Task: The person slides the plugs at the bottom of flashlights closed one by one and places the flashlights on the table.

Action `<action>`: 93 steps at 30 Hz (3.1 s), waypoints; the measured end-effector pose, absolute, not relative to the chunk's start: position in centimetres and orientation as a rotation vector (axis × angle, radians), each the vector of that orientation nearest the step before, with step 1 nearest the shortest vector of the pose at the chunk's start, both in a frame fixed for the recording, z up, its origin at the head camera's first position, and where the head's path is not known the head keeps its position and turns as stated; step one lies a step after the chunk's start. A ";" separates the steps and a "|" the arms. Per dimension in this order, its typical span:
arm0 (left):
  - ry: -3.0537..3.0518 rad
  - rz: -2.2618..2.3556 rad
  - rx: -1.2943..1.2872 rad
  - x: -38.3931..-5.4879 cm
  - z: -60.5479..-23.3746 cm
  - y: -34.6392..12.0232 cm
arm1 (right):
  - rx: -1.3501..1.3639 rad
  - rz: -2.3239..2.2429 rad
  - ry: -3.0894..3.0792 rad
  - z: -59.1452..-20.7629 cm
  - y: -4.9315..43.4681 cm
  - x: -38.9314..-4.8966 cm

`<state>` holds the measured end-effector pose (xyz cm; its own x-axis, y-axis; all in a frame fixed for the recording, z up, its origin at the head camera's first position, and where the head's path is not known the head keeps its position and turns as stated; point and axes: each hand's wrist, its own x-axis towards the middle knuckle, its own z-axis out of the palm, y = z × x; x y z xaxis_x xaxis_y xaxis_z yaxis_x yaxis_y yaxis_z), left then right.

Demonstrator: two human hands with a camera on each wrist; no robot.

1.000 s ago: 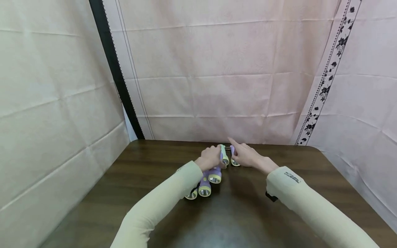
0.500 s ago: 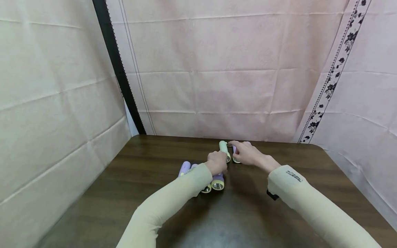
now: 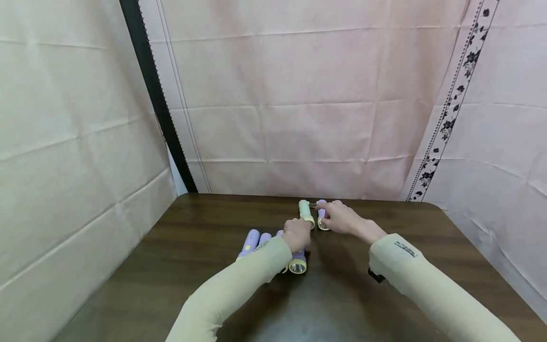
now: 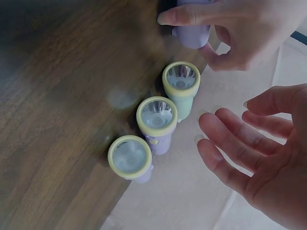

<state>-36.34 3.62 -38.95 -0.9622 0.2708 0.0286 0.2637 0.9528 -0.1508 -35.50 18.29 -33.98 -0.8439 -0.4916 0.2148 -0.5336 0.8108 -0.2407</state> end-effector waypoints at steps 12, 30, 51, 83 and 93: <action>-3.041 0.191 -0.496 -36.3 -38.6 3.1 | 0.800 0.451 -2.856 -34.1 19.5 -35.7; -2.981 -0.155 -0.482 -42.2 -35.9 2.3 | 0.776 0.453 -2.839 -33.7 20.0 -37.1; -3.203 -0.694 -0.006 -45.3 -39.7 3.0 | 0.732 0.506 -2.859 -36.7 19.5 -36.3; -2.784 -0.677 -0.553 -44.5 -35.2 -0.3 | 0.667 0.549 -2.820 -34.5 21.4 -37.3; -2.767 -0.658 -0.634 -43.8 -35.8 -0.6 | 0.784 0.540 -2.796 -33.8 19.7 -37.0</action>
